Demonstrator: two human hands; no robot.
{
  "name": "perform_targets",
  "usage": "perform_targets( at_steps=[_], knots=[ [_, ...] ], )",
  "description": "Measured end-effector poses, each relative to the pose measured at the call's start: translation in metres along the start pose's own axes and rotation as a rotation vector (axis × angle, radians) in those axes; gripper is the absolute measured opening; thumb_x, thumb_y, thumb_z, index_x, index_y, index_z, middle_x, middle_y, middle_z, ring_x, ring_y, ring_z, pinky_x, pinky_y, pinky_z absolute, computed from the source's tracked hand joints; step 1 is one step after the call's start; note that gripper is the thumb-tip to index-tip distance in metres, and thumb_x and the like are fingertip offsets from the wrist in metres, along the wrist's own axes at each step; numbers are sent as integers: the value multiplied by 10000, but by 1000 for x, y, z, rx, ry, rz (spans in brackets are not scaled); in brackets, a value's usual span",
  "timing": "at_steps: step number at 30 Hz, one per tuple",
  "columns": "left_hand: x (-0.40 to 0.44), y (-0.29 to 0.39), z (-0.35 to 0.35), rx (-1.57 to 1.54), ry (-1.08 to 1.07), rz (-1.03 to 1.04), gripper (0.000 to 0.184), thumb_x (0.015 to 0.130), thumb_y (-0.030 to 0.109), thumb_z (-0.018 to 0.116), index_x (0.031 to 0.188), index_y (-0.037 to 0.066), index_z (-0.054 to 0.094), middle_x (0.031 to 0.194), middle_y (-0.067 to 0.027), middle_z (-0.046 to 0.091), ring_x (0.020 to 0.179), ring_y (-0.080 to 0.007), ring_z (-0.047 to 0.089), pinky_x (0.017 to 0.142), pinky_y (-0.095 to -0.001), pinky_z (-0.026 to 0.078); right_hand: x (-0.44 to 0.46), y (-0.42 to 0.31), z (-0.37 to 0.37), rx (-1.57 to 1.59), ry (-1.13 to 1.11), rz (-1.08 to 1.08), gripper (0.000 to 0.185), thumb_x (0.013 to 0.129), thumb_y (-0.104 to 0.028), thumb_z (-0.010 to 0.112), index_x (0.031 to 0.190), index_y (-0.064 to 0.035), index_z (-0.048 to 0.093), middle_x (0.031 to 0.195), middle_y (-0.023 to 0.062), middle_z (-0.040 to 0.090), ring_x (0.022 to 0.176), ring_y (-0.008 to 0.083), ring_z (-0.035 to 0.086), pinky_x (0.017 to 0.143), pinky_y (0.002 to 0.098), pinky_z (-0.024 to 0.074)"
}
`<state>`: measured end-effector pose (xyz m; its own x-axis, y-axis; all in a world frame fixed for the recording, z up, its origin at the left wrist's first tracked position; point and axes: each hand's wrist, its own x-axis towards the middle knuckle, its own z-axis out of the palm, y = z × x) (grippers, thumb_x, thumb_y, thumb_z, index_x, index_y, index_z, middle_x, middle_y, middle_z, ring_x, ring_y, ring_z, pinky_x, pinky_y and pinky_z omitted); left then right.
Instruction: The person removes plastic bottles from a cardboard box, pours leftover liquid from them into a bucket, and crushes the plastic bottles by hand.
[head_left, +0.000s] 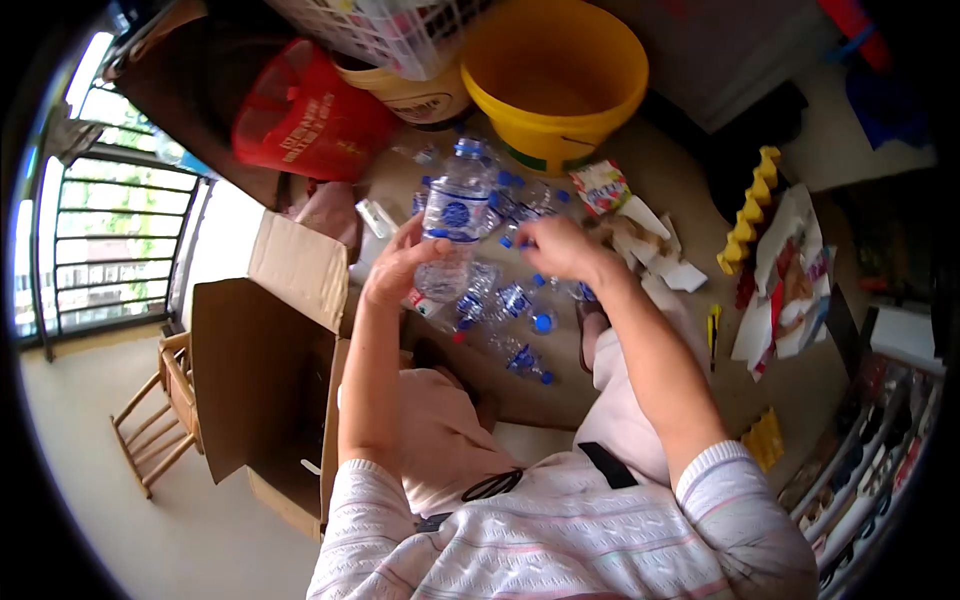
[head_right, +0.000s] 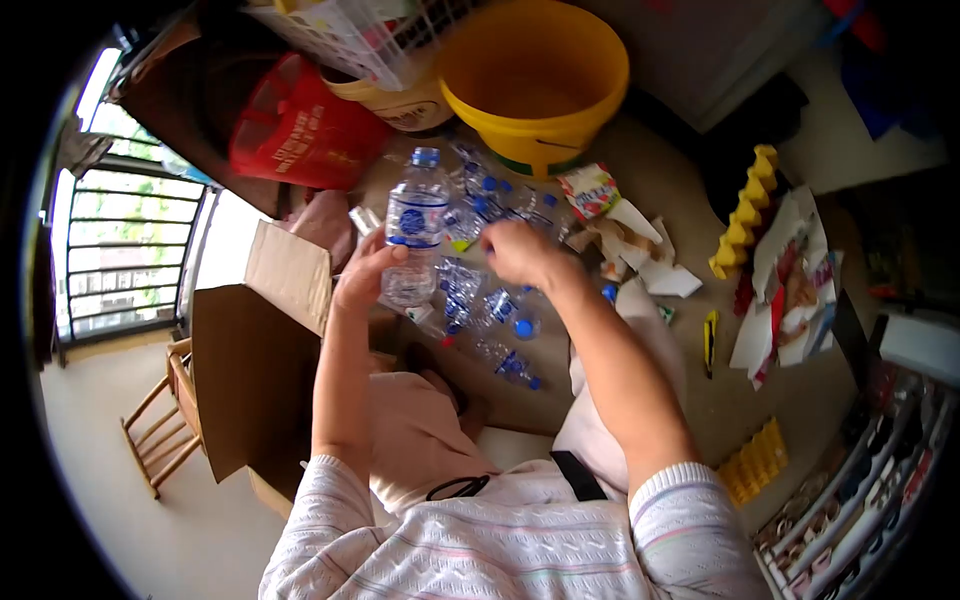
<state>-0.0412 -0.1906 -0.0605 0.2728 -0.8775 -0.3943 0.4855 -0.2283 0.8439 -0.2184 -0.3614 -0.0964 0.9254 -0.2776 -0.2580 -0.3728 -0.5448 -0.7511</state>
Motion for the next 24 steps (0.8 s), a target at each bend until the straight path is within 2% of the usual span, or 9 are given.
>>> perform_targets(
  at_steps=[4, 5, 6, 8, 11, 14, 20, 21, 24],
  knots=[
    [27, 5, -2, 137, 104, 9, 548, 797, 329, 705, 1173, -7, 491, 892, -65, 636, 781, -138, 604, 697, -278, 482, 0, -32, 8, 87, -131, -120, 224, 775, -158, 560, 940, -39, 653, 910, 202, 645, 906, 368, 607, 793, 421, 480],
    [39, 15, 14, 288, 255, -7, 492, 795, 369, 700, 1073, 0, 530, 805, -43, 617, 690, -115, 576, 613, -252, 457, -1, -35, 8, 101, -154, -111, 230, 775, -172, 571, 943, -38, 653, 899, 200, 648, 894, 361, 613, 793, 419, 480],
    [51, 27, 18, 334, 153, -60, 567, 800, 382, 699, 1164, -12, 517, 855, -49, 620, 682, -94, 562, 611, -227, 455, -2, -37, 7, 114, -170, -89, 237, 776, -185, 581, 946, -37, 652, 888, 198, 650, 883, 354, 618, 792, 418, 479],
    [84, 47, 27, 656, 122, -76, 602, 780, 440, 692, 1142, -9, 522, 700, -37, 584, 557, -88, 512, 501, -232, 421, -3, -34, 9, 155, -194, -97, 245, 773, -201, 599, 949, -38, 653, 879, 193, 654, 864, 342, 626, 785, 413, 483],
    [121, 92, 62, 1229, 146, -114, 705, 655, 572, 707, 1073, 16, 594, 814, -115, 653, 725, -186, 635, 618, -293, 493, -3, -33, 7, 139, -189, -107, 248, 768, -207, 619, 947, -39, 654, 863, 185, 658, 835, 326, 636, 768, 401, 490],
    [157, 104, 84, 1631, 225, -127, 693, 619, 558, 717, 1062, 35, 617, 881, -94, 668, 843, -219, 648, 698, -317, 510, -6, -33, 5, 146, -172, -137, 235, 765, -193, 631, 938, -37, 654, 845, 181, 660, 803, 322, 641, 734, 381, 498],
    [195, 106, 122, 1973, 310, -284, 493, 683, 414, 692, 1082, 128, 648, 1015, -18, 666, 918, -195, 635, 754, -401, 500, -5, -34, -3, 213, -161, -197, 229, 768, -189, 630, 926, -25, 651, 818, 181, 658, 770, 321, 637, 709, 378, 496],
    [208, 99, 125, 2009, 331, -290, 413, 727, 370, 676, 1085, 165, 652, 1049, -16, 654, 953, -223, 617, 765, -482, 462, -6, -36, -7, 224, -170, -188, 232, 768, -189, 631, 925, -20, 650, 816, 182, 657, 764, 323, 635, 703, 379, 495],
    [220, 86, 131, 2182, 354, -170, 368, 786, 318, 635, 1114, 152, 637, 1059, -38, 648, 958, -258, 606, 785, -525, 422, -7, -35, -9, 256, -155, -199, 235, 767, -184, 633, 922, -8, 648, 830, 187, 658, 760, 327, 633, 693, 381, 489]
  ],
)
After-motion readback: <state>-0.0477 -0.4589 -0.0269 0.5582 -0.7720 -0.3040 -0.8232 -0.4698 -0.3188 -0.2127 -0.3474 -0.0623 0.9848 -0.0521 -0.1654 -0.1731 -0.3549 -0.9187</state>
